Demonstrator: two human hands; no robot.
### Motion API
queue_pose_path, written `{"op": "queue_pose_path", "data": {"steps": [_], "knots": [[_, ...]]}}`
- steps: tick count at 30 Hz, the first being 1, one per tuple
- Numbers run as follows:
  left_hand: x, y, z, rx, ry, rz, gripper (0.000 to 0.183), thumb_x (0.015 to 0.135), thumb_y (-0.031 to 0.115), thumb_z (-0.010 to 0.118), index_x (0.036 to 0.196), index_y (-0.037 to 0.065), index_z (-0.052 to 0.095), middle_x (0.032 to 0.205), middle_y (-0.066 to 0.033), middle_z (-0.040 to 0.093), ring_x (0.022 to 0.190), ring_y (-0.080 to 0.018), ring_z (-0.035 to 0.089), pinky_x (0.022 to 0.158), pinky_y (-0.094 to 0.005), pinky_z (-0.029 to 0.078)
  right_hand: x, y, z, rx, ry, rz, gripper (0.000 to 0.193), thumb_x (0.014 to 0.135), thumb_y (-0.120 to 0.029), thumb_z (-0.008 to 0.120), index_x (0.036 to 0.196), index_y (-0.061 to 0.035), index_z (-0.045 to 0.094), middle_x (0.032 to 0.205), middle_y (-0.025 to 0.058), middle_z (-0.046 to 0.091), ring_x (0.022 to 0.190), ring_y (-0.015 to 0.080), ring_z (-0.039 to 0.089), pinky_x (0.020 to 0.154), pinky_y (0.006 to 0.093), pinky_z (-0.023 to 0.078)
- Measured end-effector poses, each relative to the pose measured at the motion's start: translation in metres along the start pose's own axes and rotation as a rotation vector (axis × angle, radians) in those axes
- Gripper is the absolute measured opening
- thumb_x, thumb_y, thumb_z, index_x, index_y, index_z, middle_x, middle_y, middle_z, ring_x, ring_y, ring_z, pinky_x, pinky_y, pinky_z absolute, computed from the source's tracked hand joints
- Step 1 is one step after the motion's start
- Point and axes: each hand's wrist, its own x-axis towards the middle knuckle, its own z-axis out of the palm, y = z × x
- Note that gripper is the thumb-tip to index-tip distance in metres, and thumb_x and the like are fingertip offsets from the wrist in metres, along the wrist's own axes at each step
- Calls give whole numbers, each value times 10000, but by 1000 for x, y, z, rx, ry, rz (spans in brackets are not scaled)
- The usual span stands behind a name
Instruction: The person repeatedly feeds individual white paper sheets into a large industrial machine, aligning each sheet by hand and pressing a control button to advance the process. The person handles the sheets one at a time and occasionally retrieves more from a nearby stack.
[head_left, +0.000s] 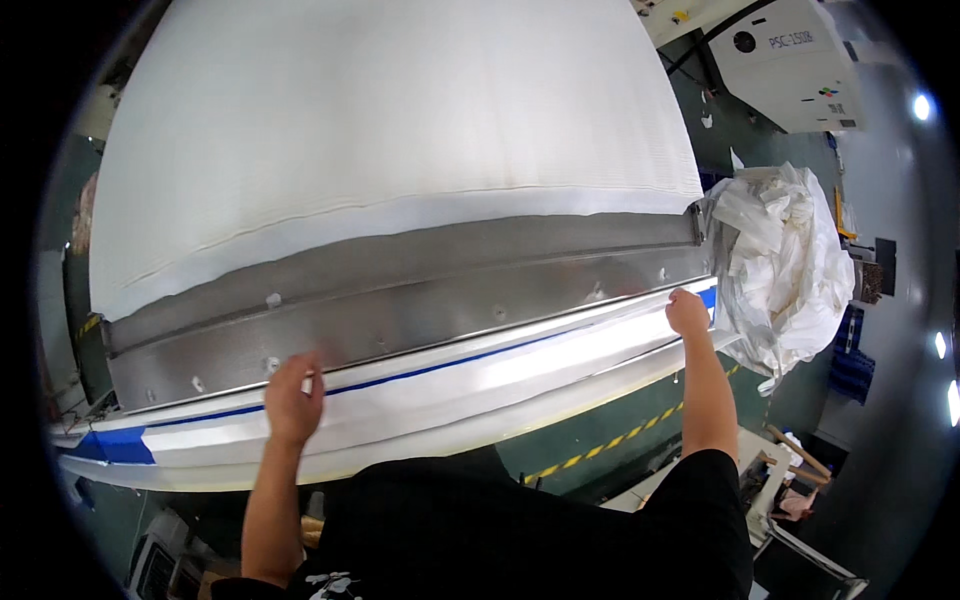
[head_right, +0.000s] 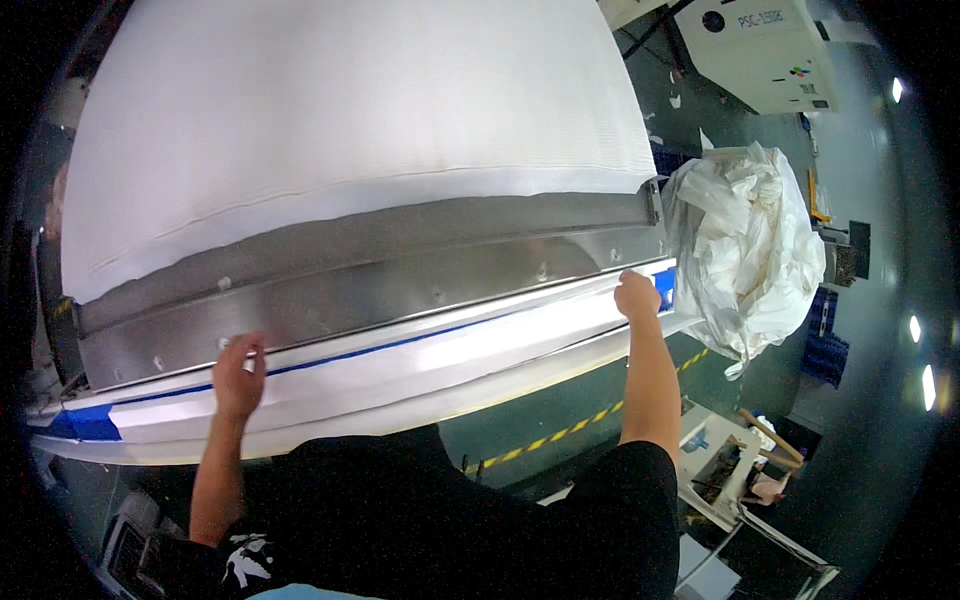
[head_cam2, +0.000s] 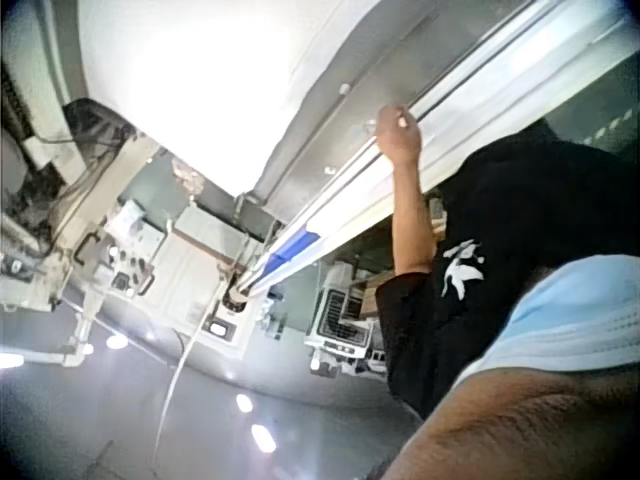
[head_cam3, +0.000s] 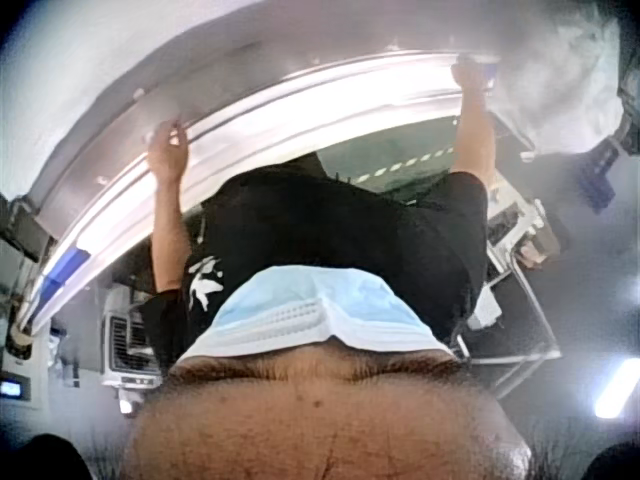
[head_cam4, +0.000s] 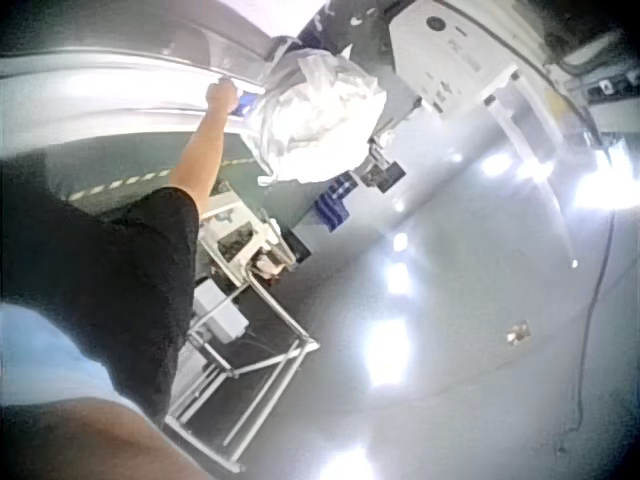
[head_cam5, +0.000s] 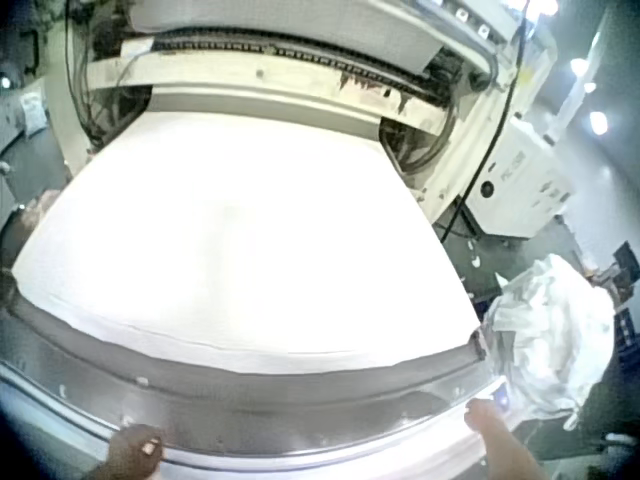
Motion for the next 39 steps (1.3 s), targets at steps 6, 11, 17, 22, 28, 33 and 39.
{"op": "queue_pose_path", "data": {"steps": [6,11,17,22,28,33,39], "knots": [[-21,46,12,-112,-43,141,195,785,88,610,977,97,641,901,-111,646,849,-318,619,743,-402,493,-49,-12,16,173,78,29,288,828,-215,529,1081,-110,616,1053,142,658,1014,312,617,853,428,498],[-34,44,10,-162,-76,286,185,782,96,609,964,101,639,917,-113,652,835,-319,619,722,-415,493,-97,-2,43,252,265,-52,263,830,-244,545,1035,-98,621,986,148,663,944,345,616,809,447,496],[-38,11,-15,-82,-45,167,192,809,133,571,986,121,643,892,-109,637,821,-318,615,708,-433,498,-149,-57,65,303,397,-300,237,842,-226,542,963,-47,639,905,167,648,869,364,603,760,473,482],[-37,-41,-60,-16,159,73,182,794,153,597,968,129,643,843,-93,632,792,-313,616,682,-428,501,-212,-150,56,550,535,-462,232,844,-211,573,1011,-71,653,950,181,646,892,358,616,771,432,495],[-15,-157,-159,129,351,-28,247,788,177,591,1024,140,655,900,-119,640,833,-335,616,721,-458,500,-290,-253,2,557,456,-548,268,868,-195,556,1049,-23,653,1026,206,650,959,376,611,850,426,488],[44,-277,-288,239,542,-1,287,768,148,581,1048,136,644,934,-123,637,857,-329,619,747,-442,505,-332,-338,15,555,407,-467,240,869,-196,557,1023,-45,663,965,189,660,908,371,617,800,429,504],[154,-368,-483,615,596,-204,219,809,165,530,990,96,631,941,-125,604,907,-304,612,737,-442,508,-376,-425,27,513,299,-644,302,859,-225,583,1126,-90,623,1034,181,640,953,358,615,836,426,506]]}}
